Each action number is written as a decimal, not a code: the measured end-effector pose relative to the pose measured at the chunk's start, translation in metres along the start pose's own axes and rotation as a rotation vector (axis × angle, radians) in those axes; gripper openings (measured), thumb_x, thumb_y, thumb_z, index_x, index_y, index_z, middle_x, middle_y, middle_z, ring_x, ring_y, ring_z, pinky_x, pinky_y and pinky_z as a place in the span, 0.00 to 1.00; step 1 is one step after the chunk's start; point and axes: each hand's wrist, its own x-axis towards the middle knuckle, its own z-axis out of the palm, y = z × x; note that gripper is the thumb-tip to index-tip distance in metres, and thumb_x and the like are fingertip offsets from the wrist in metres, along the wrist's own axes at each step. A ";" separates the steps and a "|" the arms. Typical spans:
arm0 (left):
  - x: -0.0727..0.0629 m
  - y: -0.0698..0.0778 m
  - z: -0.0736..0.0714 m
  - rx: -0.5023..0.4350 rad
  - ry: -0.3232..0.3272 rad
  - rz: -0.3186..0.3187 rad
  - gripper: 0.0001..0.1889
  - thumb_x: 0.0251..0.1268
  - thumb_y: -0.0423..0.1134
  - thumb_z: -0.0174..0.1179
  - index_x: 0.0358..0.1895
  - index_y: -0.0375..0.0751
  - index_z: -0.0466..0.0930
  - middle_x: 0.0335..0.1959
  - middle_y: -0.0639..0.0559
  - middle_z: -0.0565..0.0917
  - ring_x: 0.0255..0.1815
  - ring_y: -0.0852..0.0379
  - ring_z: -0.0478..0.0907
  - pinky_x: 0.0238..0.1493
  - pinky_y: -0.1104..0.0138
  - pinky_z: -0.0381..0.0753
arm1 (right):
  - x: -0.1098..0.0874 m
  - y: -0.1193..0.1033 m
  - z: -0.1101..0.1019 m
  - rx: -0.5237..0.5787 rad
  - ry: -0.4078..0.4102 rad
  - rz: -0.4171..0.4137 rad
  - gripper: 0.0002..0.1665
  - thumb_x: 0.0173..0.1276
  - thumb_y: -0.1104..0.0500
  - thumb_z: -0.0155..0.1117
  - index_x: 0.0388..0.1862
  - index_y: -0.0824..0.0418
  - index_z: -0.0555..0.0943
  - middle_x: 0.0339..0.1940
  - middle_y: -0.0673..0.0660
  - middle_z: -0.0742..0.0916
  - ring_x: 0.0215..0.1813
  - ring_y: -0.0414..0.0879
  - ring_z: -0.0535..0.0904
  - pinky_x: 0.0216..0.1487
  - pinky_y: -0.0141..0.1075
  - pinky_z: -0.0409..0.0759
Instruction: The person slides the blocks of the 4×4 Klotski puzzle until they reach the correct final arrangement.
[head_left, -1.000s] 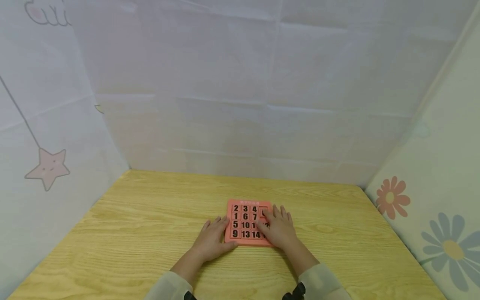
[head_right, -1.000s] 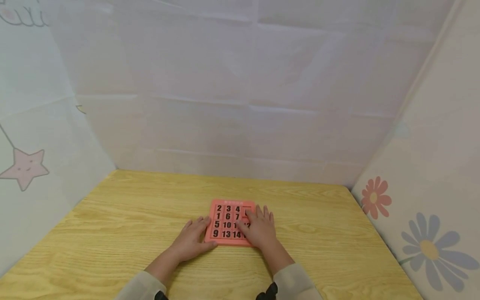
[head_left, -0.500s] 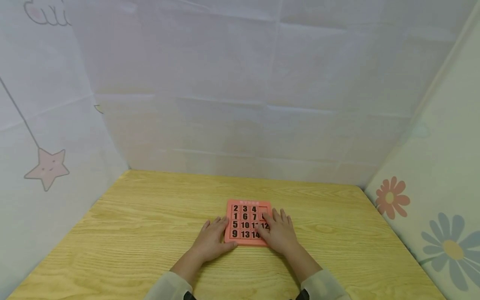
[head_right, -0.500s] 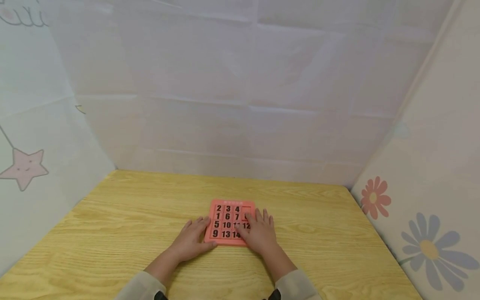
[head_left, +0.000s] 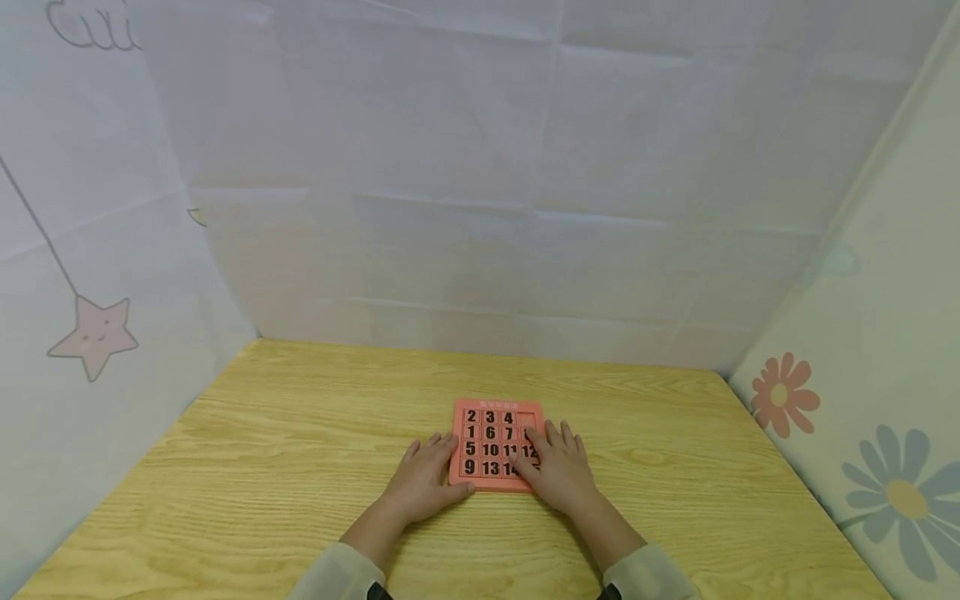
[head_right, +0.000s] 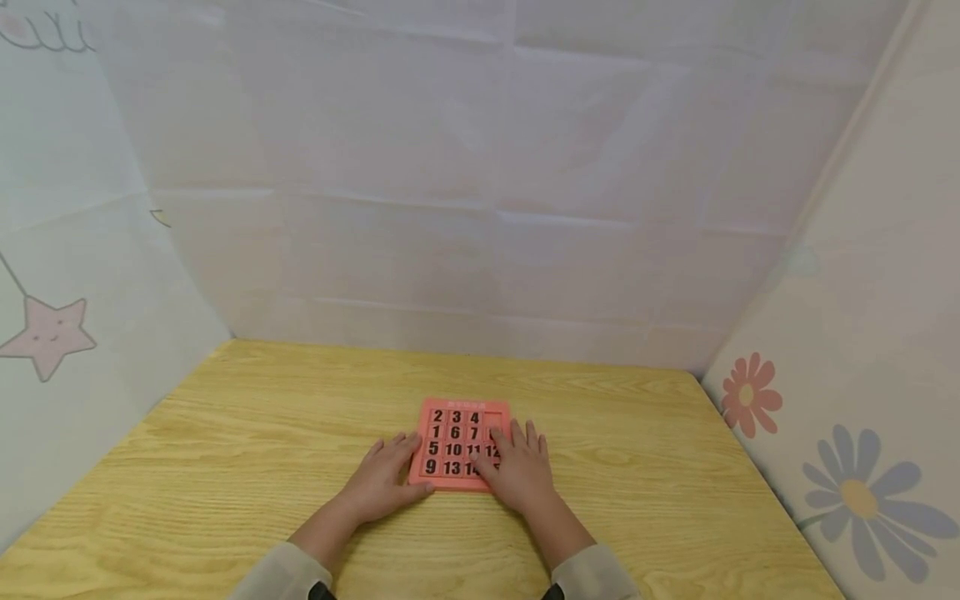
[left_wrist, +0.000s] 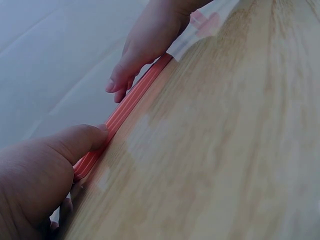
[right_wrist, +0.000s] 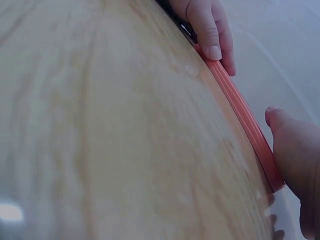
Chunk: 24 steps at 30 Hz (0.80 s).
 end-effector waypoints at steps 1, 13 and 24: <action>0.000 0.000 0.000 0.002 -0.002 0.000 0.46 0.58 0.61 0.64 0.73 0.33 0.63 0.74 0.40 0.66 0.78 0.39 0.57 0.78 0.42 0.45 | 0.000 0.000 0.000 0.002 0.003 0.000 0.39 0.71 0.33 0.51 0.70 0.57 0.72 0.75 0.68 0.67 0.78 0.68 0.52 0.76 0.66 0.50; 0.000 0.001 0.000 0.000 -0.006 -0.007 0.46 0.58 0.61 0.64 0.73 0.34 0.63 0.74 0.40 0.66 0.78 0.40 0.56 0.79 0.42 0.45 | 0.006 -0.005 0.003 0.038 0.008 0.022 0.41 0.71 0.32 0.50 0.74 0.55 0.68 0.77 0.67 0.64 0.79 0.68 0.50 0.77 0.64 0.48; 0.001 0.000 0.000 -0.012 -0.008 -0.005 0.46 0.58 0.61 0.64 0.73 0.34 0.62 0.74 0.41 0.66 0.78 0.40 0.56 0.78 0.42 0.46 | 0.018 -0.017 0.007 0.039 -0.011 0.050 0.42 0.71 0.30 0.47 0.74 0.54 0.68 0.78 0.66 0.62 0.80 0.67 0.49 0.78 0.62 0.47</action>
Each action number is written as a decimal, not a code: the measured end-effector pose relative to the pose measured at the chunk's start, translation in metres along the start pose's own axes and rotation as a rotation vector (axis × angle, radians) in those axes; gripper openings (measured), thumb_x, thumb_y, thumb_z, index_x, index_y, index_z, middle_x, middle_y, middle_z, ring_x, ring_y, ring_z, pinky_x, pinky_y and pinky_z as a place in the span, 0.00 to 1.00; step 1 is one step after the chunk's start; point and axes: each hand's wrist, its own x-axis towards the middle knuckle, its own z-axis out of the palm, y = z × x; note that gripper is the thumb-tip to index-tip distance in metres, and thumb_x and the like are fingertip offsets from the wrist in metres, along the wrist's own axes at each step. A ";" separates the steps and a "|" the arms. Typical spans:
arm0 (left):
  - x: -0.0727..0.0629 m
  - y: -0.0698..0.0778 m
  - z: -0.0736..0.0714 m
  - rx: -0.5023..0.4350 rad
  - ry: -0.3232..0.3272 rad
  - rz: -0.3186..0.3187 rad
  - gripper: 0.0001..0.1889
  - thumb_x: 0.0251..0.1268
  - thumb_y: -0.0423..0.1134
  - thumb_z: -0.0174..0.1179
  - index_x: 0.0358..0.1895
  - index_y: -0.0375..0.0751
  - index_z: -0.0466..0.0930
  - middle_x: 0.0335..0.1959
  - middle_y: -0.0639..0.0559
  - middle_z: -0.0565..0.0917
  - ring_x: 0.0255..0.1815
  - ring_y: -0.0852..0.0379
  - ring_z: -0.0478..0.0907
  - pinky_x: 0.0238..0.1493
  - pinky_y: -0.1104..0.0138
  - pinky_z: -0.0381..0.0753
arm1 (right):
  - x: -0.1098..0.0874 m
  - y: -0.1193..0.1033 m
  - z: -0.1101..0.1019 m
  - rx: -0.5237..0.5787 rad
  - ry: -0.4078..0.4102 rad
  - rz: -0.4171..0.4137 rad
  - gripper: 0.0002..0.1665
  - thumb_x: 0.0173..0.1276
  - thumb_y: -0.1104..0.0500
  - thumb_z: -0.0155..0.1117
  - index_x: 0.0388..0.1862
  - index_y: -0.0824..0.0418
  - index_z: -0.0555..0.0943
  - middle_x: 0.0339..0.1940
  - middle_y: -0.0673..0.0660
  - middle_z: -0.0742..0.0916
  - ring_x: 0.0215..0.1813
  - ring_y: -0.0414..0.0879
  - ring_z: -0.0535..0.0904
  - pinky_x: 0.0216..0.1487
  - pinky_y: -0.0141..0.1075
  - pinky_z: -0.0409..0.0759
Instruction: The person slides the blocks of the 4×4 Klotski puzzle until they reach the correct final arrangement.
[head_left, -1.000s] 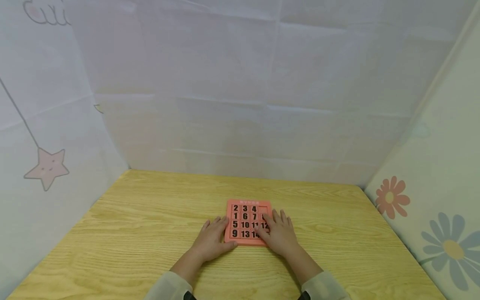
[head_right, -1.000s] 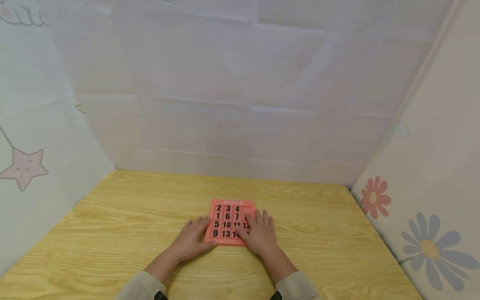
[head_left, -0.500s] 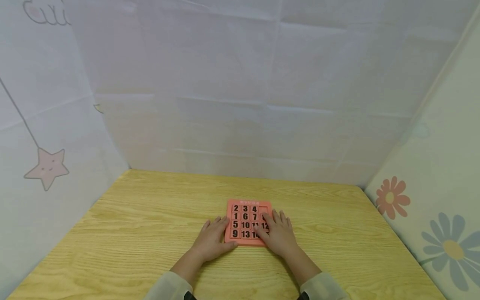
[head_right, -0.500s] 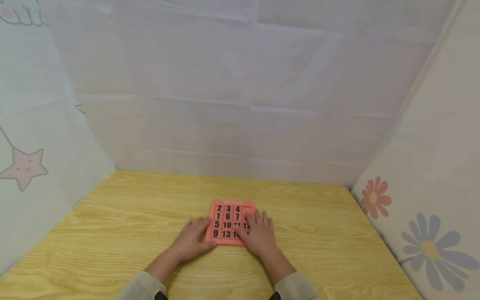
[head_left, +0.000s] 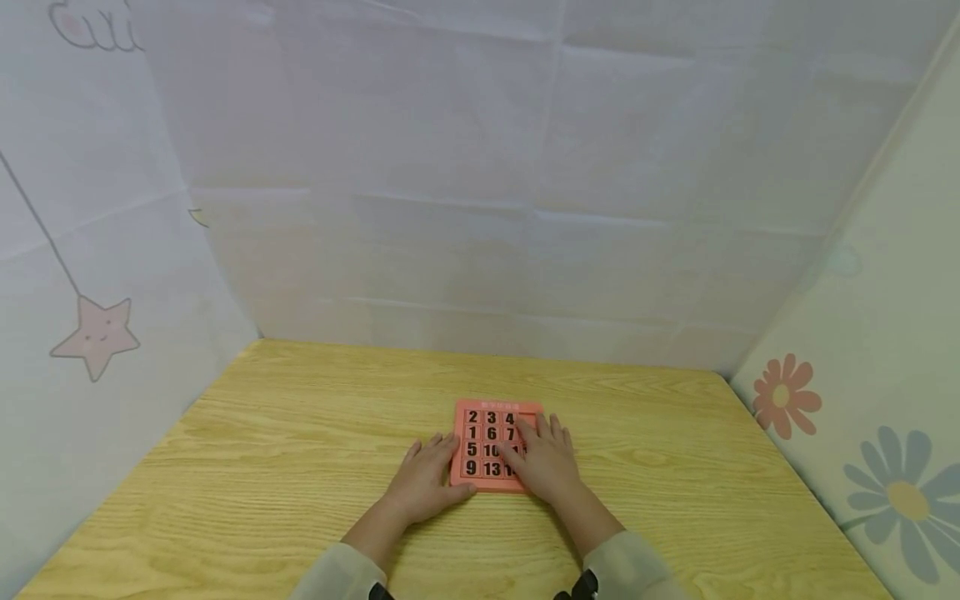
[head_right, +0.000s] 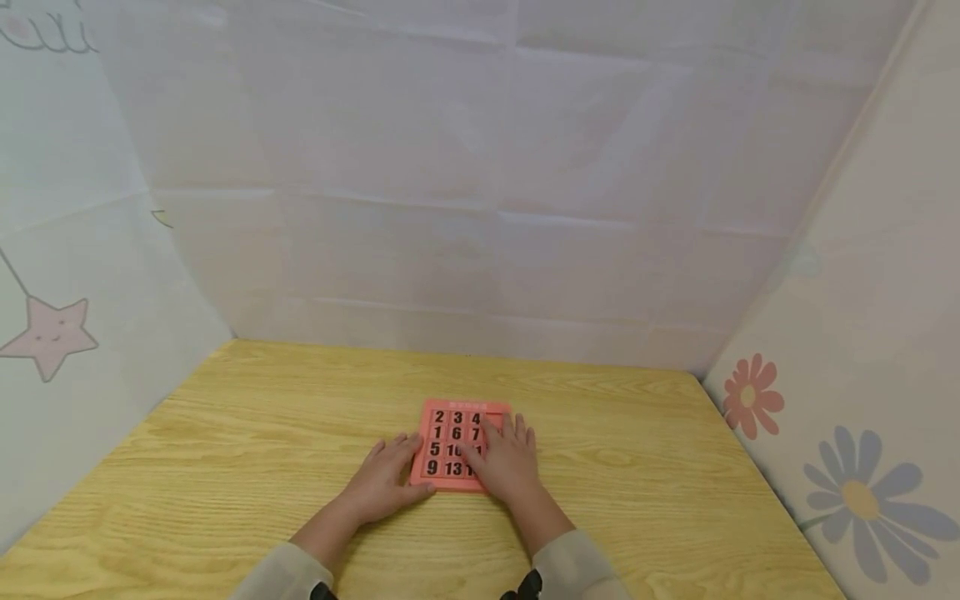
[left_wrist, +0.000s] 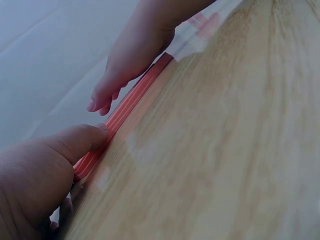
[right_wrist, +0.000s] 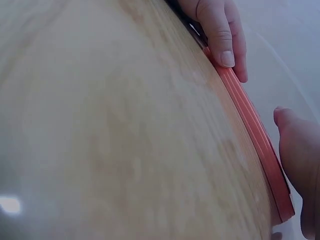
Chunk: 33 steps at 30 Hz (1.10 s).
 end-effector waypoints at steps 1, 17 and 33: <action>0.000 0.000 0.000 -0.002 -0.002 0.000 0.46 0.58 0.60 0.64 0.73 0.34 0.62 0.74 0.41 0.66 0.78 0.40 0.56 0.78 0.42 0.46 | 0.001 -0.001 0.001 -0.007 -0.001 -0.001 0.42 0.71 0.29 0.46 0.74 0.54 0.68 0.78 0.66 0.61 0.80 0.66 0.49 0.78 0.62 0.47; -0.002 0.002 -0.002 -0.007 -0.007 0.003 0.45 0.58 0.60 0.64 0.73 0.34 0.62 0.74 0.40 0.66 0.78 0.39 0.56 0.78 0.42 0.46 | 0.010 -0.010 0.007 -0.023 -0.023 0.006 0.42 0.70 0.28 0.46 0.74 0.50 0.67 0.79 0.66 0.60 0.80 0.67 0.47 0.77 0.64 0.47; 0.000 0.000 -0.002 -0.007 -0.013 -0.008 0.45 0.59 0.59 0.64 0.74 0.35 0.61 0.74 0.41 0.66 0.78 0.40 0.56 0.79 0.43 0.45 | 0.011 -0.007 0.003 -0.073 -0.037 0.030 0.41 0.71 0.28 0.44 0.73 0.49 0.69 0.79 0.65 0.59 0.80 0.67 0.47 0.77 0.64 0.46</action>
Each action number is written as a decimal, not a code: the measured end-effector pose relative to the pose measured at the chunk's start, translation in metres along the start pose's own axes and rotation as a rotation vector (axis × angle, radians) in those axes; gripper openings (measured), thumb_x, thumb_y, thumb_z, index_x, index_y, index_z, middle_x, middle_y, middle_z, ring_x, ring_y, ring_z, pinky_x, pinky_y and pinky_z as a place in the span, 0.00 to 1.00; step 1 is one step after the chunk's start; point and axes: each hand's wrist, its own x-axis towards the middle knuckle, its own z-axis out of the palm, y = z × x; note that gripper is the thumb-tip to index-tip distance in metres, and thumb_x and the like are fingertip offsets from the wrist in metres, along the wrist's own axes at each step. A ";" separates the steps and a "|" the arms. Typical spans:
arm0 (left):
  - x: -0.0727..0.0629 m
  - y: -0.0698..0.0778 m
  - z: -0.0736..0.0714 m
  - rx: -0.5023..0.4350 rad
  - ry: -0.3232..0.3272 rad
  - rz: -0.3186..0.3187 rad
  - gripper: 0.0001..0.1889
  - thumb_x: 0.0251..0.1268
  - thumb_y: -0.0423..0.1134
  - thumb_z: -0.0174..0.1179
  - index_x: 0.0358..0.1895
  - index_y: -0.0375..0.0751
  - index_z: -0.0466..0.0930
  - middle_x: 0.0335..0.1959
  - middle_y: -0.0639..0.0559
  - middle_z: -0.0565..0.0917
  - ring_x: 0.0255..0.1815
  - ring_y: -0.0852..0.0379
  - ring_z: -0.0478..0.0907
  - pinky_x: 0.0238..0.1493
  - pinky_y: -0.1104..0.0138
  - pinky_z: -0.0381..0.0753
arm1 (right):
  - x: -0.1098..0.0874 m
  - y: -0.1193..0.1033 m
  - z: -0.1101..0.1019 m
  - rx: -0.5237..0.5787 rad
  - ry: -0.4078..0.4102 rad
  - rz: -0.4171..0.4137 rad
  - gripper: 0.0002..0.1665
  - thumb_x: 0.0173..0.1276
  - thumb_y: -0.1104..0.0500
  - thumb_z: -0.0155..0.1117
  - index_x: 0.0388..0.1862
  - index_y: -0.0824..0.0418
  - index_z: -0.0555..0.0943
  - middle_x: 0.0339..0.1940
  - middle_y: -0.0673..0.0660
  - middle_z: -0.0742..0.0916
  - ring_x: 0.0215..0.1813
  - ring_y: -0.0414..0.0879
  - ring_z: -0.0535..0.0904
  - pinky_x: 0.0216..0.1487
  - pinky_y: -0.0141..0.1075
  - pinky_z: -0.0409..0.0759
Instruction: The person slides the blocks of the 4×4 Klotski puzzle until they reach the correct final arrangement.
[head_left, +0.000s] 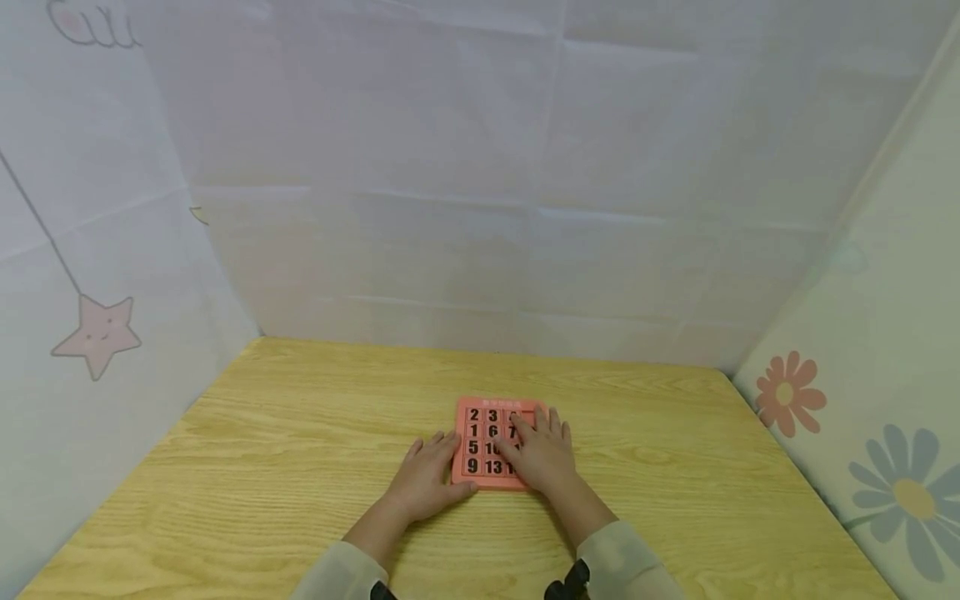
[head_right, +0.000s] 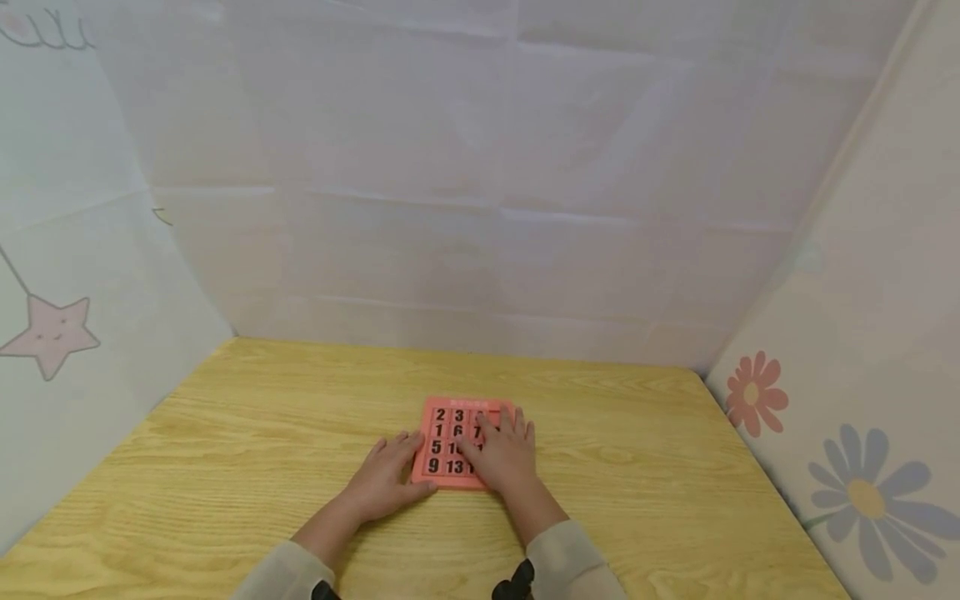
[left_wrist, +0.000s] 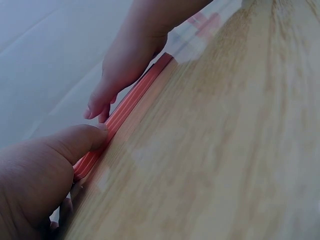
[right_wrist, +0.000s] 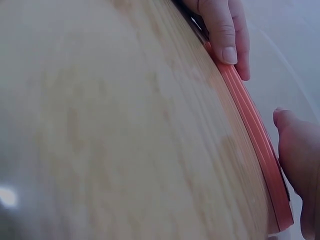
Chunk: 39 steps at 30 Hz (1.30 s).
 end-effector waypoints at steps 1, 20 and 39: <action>0.000 0.000 0.000 0.000 0.001 0.000 0.45 0.59 0.60 0.64 0.74 0.35 0.61 0.74 0.41 0.66 0.78 0.40 0.56 0.79 0.43 0.45 | -0.001 0.001 -0.001 0.005 0.003 0.003 0.41 0.71 0.28 0.44 0.73 0.49 0.69 0.79 0.65 0.59 0.80 0.67 0.47 0.77 0.64 0.46; -0.001 -0.001 0.002 0.004 0.017 0.013 0.47 0.57 0.61 0.64 0.73 0.33 0.62 0.74 0.39 0.67 0.78 0.39 0.56 0.78 0.42 0.46 | -0.004 0.014 -0.006 0.010 0.014 0.023 0.41 0.71 0.28 0.44 0.73 0.49 0.69 0.79 0.66 0.60 0.80 0.67 0.46 0.77 0.65 0.45; -0.001 0.000 0.002 -0.009 0.012 0.011 0.46 0.58 0.60 0.65 0.73 0.33 0.62 0.73 0.39 0.66 0.77 0.38 0.57 0.78 0.42 0.47 | -0.006 0.022 -0.007 0.000 0.018 0.044 0.40 0.71 0.29 0.46 0.74 0.49 0.67 0.79 0.66 0.60 0.80 0.67 0.46 0.77 0.65 0.44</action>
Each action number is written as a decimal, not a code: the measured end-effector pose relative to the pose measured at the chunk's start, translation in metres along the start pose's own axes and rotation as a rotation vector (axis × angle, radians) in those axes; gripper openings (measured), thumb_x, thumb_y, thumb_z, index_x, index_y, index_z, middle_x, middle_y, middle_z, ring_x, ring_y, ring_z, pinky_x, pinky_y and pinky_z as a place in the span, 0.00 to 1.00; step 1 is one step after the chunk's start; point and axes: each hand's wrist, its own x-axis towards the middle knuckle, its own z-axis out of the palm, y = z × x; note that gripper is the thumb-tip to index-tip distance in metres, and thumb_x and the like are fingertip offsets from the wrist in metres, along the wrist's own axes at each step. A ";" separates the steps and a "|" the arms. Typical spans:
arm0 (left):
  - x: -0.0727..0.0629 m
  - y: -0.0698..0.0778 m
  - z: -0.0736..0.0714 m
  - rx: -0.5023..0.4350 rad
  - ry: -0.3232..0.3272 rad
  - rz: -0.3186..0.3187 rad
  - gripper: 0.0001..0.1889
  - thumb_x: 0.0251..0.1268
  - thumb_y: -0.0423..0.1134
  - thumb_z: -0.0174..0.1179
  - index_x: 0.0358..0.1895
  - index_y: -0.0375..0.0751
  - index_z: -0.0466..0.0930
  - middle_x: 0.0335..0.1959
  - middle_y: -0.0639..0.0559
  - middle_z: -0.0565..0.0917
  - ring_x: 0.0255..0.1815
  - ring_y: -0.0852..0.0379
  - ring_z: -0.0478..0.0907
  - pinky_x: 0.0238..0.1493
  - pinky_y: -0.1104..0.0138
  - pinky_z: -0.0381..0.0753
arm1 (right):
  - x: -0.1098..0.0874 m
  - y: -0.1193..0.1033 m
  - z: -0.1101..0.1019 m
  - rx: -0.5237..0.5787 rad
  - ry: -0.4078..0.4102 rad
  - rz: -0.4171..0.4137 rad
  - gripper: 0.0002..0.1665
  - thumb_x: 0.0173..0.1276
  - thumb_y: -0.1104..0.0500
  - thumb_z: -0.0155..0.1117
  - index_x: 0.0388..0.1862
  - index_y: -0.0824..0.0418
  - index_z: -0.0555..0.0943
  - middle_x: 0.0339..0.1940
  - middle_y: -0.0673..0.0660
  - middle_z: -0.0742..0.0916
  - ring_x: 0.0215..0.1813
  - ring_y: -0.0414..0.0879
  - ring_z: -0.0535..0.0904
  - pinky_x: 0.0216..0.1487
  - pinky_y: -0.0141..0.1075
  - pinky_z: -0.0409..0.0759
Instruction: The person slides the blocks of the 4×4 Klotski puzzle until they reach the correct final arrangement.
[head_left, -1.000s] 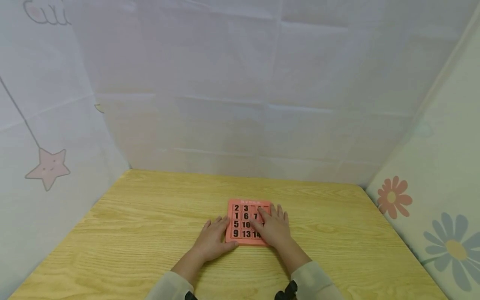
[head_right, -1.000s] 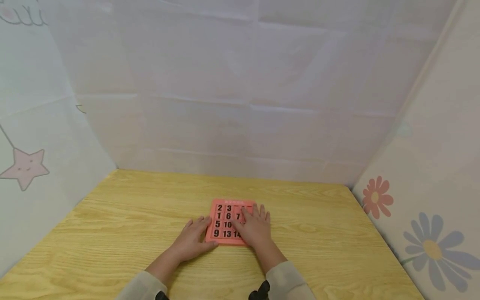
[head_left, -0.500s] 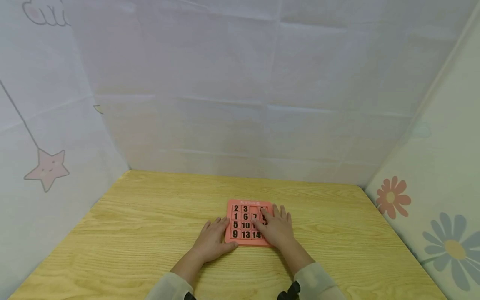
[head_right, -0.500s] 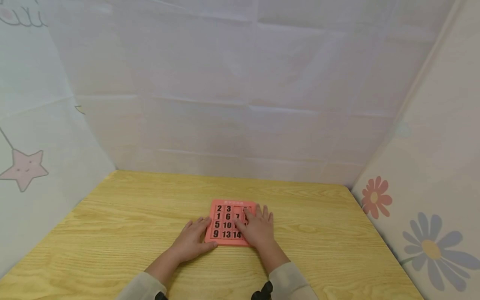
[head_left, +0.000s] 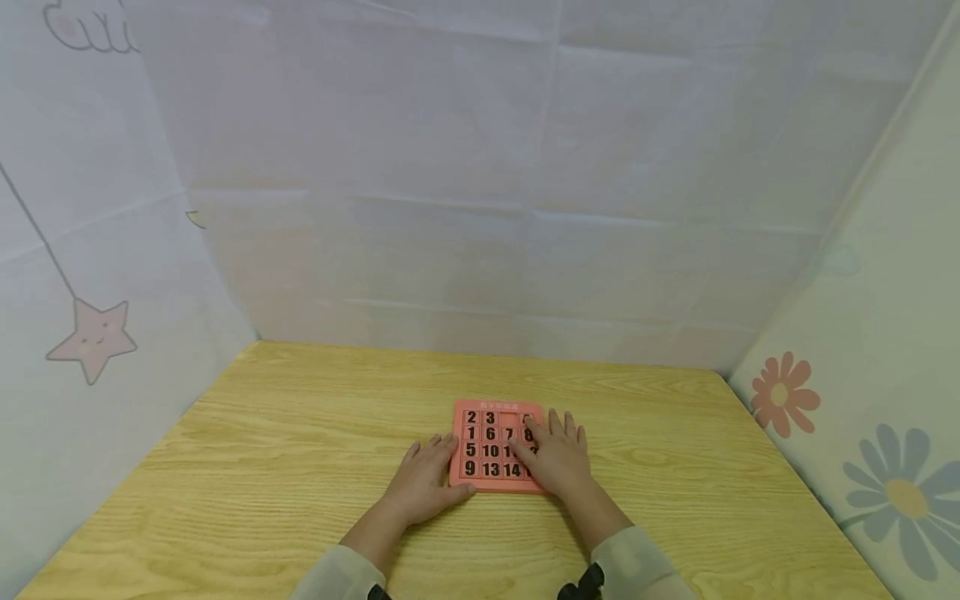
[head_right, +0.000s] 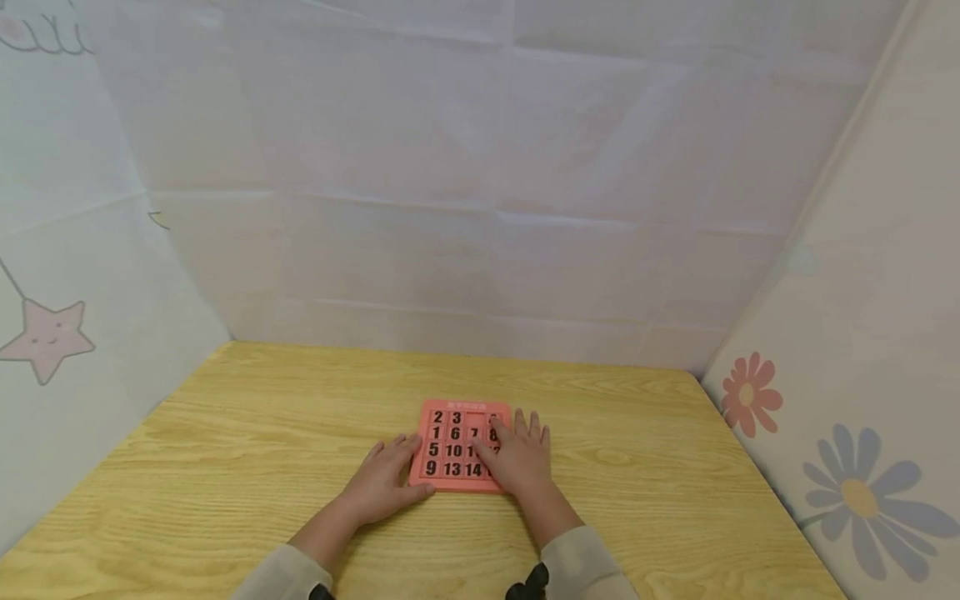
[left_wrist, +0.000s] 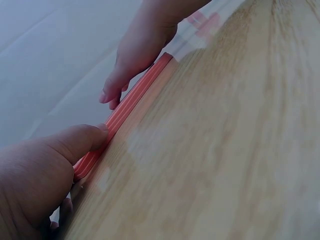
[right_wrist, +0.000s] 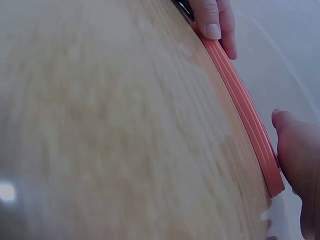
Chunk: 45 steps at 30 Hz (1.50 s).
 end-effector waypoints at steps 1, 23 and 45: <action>0.000 0.000 0.000 0.001 0.000 0.000 0.46 0.58 0.60 0.65 0.73 0.33 0.62 0.73 0.39 0.66 0.77 0.38 0.57 0.78 0.42 0.47 | 0.000 0.000 0.001 0.003 0.002 -0.002 0.40 0.71 0.29 0.46 0.74 0.49 0.67 0.79 0.66 0.61 0.80 0.67 0.46 0.77 0.65 0.44; 0.001 -0.001 0.000 0.007 0.003 0.007 0.46 0.58 0.60 0.64 0.73 0.33 0.62 0.74 0.40 0.66 0.78 0.39 0.56 0.78 0.42 0.46 | 0.006 -0.038 0.014 0.019 -0.005 -0.088 0.41 0.71 0.28 0.44 0.74 0.50 0.68 0.79 0.65 0.61 0.80 0.67 0.48 0.78 0.63 0.47; 0.001 0.000 -0.002 0.016 -0.010 0.016 0.45 0.59 0.60 0.64 0.73 0.33 0.62 0.74 0.40 0.66 0.77 0.38 0.57 0.77 0.40 0.47 | 0.008 -0.048 0.016 -0.031 -0.046 -0.096 0.40 0.71 0.27 0.42 0.75 0.45 0.66 0.80 0.63 0.59 0.81 0.65 0.47 0.78 0.62 0.46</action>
